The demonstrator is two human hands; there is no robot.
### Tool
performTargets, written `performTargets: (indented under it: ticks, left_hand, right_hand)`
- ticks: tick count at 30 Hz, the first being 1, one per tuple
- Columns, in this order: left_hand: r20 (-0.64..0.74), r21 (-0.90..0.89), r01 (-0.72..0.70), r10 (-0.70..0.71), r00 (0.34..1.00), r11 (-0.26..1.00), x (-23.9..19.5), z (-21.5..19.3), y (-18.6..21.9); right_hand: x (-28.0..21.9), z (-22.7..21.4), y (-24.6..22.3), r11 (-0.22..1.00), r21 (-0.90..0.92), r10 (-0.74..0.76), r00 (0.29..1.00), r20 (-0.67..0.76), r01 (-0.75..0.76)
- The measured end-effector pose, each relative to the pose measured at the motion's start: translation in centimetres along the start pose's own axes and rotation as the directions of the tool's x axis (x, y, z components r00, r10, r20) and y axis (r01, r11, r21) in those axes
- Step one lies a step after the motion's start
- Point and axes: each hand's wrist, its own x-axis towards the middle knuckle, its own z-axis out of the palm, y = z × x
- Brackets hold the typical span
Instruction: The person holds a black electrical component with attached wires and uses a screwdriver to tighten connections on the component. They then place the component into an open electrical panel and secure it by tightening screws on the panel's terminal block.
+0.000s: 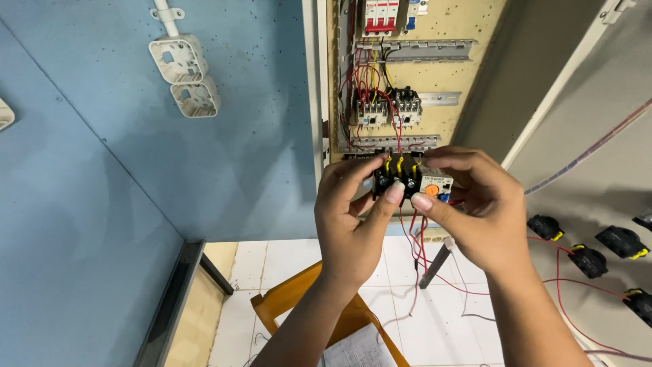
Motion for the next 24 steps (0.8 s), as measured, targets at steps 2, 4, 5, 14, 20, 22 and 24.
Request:
performTargets:
  ticks: [2,4,5,14,20,22,24]
  left_hand:
    - [0.018,-0.064,-0.01,0.011,1.0,0.998,-0.6,0.0,-0.4]
    - [-0.079,-0.309,-0.079,0.057,0.995,0.948,-1.5,0.2,-1.3]
    - [-0.078,-0.309,-0.078,0.057,0.995,0.948,-2.2,0.4,-2.1]
    - [0.208,-0.164,0.066,-0.03,0.978,0.984,-5.1,0.8,-4.1]
    - [0.376,-0.299,0.369,-0.247,0.893,0.88,-6.4,-0.9,-5.5]
    - [0.421,-0.311,0.456,-0.31,0.852,0.834,-7.2,-1.6,-6.6]
    - [0.426,-0.271,0.5,-0.364,0.828,0.822,-8.3,-2.5,-7.9]
  right_hand:
    - [0.0,-0.1,0.3,0.999,0.045,0.009,1.0,-0.005,-0.009]
    - [0.0,-0.2,0.4,0.987,0.158,-0.005,0.999,-0.038,0.011]
    - [-0.1,-0.3,0.5,0.987,0.157,-0.005,0.999,-0.04,0.011]
    - [-0.6,-0.1,0.5,0.99,0.135,-0.02,0.997,-0.069,0.029]
    - [-0.6,-0.5,0.7,0.996,0.092,-0.005,0.997,-0.076,0.012]
    - [-0.4,-0.8,1.1,0.996,0.073,-0.04,0.995,-0.095,0.047]
    - [-0.3,-1.3,1.4,0.996,0.067,-0.044,0.993,-0.106,0.051]
